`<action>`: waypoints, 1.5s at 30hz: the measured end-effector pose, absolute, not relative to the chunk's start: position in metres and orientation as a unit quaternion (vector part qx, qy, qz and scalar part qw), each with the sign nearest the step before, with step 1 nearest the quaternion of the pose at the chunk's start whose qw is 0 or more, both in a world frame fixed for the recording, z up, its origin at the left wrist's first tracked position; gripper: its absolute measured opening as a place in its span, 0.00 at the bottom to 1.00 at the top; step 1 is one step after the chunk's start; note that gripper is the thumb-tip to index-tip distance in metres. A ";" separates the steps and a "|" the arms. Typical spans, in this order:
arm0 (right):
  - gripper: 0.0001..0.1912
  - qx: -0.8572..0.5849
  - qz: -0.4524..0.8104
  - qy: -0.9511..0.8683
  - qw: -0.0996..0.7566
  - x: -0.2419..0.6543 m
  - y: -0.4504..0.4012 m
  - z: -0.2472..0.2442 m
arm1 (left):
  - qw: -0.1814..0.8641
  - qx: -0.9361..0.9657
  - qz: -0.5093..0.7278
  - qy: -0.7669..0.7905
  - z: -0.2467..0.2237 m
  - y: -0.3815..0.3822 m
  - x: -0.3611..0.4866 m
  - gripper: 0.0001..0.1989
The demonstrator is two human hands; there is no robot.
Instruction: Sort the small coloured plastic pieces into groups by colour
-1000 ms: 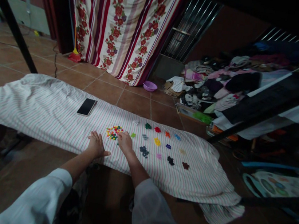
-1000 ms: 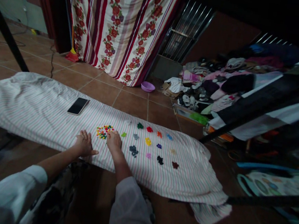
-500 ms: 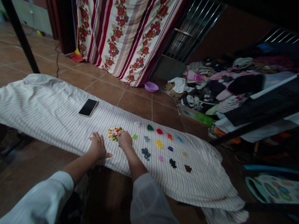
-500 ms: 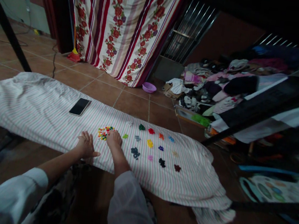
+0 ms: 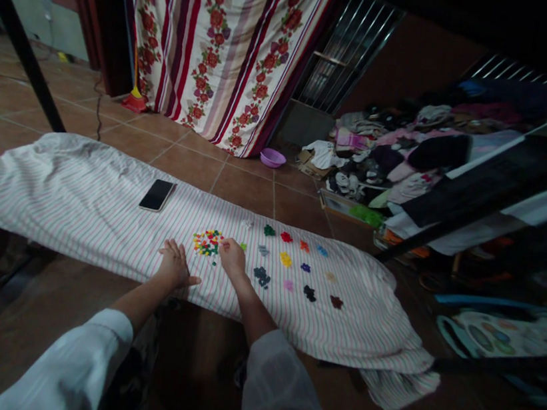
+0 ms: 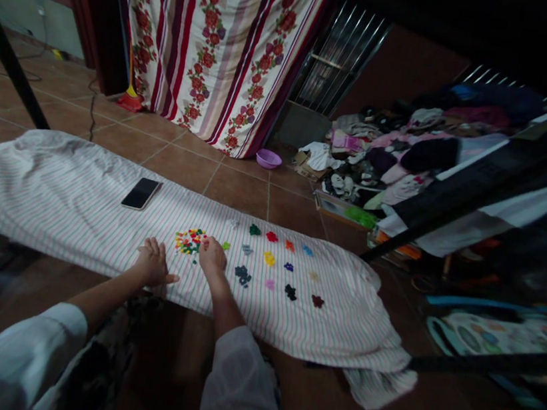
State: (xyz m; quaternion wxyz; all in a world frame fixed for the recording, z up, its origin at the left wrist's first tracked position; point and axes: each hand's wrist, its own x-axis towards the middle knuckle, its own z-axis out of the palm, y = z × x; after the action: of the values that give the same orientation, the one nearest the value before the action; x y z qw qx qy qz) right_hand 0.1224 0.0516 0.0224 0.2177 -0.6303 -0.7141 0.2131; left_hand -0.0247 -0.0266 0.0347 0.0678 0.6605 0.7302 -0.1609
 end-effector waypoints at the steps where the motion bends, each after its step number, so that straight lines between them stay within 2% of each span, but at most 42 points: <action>1: 0.11 -0.629 0.211 -0.712 0.227 0.126 0.049 0.021 | 0.066 0.661 -0.161 0.730 0.034 -0.027 -0.025 0.56; 8: 0.14 -0.618 0.193 -0.706 0.288 0.156 0.030 0.017 | 0.047 0.668 -0.179 0.721 0.040 -0.030 -0.026 0.56; 15: 0.13 -0.631 0.183 -0.680 0.326 0.211 0.015 0.017 | 0.033 0.672 -0.200 0.712 0.040 -0.031 -0.027 0.55; 23: 0.14 -0.663 0.123 -0.610 0.416 0.286 0.008 0.012 | 0.037 0.670 -0.183 0.718 0.035 -0.029 -0.029 0.56; 35: 0.19 -0.743 0.071 -0.573 0.339 0.339 0.003 -0.019 | 0.036 0.668 -0.191 0.718 0.036 -0.029 -0.028 0.56; 45: 0.20 -0.729 0.076 -0.584 0.348 0.336 -0.001 -0.026 | 0.045 0.668 -0.180 0.721 0.034 -0.028 -0.029 0.56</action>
State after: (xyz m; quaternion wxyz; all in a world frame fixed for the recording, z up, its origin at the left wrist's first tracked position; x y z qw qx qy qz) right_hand 0.3359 -0.0009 -0.0257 0.3485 -0.7294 -0.5838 0.0759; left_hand -0.0295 -0.0277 0.0345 0.0447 0.6679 0.7207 -0.1802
